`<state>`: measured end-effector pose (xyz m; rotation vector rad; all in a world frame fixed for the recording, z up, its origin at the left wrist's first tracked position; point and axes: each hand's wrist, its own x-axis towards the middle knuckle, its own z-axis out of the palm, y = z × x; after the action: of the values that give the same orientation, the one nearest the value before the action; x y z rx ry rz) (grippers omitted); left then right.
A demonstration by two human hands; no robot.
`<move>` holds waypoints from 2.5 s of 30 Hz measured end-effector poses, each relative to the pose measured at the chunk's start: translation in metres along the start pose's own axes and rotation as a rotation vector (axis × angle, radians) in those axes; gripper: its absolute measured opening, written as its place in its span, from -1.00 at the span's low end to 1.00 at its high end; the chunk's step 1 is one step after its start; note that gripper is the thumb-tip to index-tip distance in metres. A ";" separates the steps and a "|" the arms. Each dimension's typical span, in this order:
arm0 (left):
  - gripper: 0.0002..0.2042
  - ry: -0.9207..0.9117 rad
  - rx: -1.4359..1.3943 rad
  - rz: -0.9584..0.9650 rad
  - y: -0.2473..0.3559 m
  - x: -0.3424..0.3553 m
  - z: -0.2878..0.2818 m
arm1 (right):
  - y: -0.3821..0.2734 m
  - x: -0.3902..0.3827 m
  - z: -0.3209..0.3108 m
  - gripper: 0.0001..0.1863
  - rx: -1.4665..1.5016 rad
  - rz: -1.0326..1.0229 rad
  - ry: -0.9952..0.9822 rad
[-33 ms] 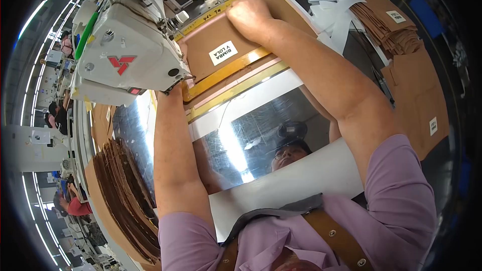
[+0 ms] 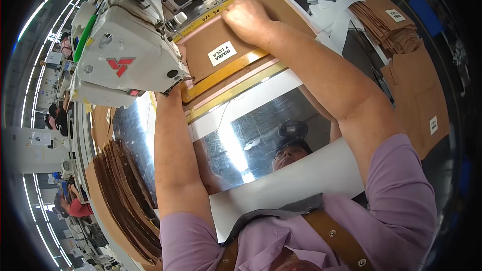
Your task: Sewing a small rectangular label onto a brown leather or fabric component using an industrial sewing machine.
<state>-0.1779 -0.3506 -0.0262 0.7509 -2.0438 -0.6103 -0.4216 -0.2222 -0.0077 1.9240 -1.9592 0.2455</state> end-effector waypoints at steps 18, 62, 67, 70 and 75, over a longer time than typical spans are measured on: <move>-0.73 -0.092 0.653 0.381 -0.020 -0.029 -0.012 | -0.073 -0.002 -0.009 -0.32 0.250 -0.133 -0.226; -0.61 -0.295 0.544 0.145 0.097 -0.120 -0.025 | -0.077 0.008 0.001 -0.42 0.283 -0.094 -0.111; -0.61 -0.308 0.517 0.094 0.101 -0.119 -0.025 | -0.077 0.006 0.003 -0.42 0.295 -0.087 -0.081; -0.63 -0.305 0.528 0.125 0.102 -0.119 -0.022 | -0.066 0.009 0.002 -0.44 0.437 -0.073 -0.120; -0.68 -0.247 0.664 0.234 0.106 -0.119 -0.017 | -0.069 0.009 0.000 -0.41 0.386 -0.087 -0.165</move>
<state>-0.1392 -0.1957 -0.0129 0.8126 -2.5506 0.1379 -0.3535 -0.2336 -0.0139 2.3314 -2.0419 0.4853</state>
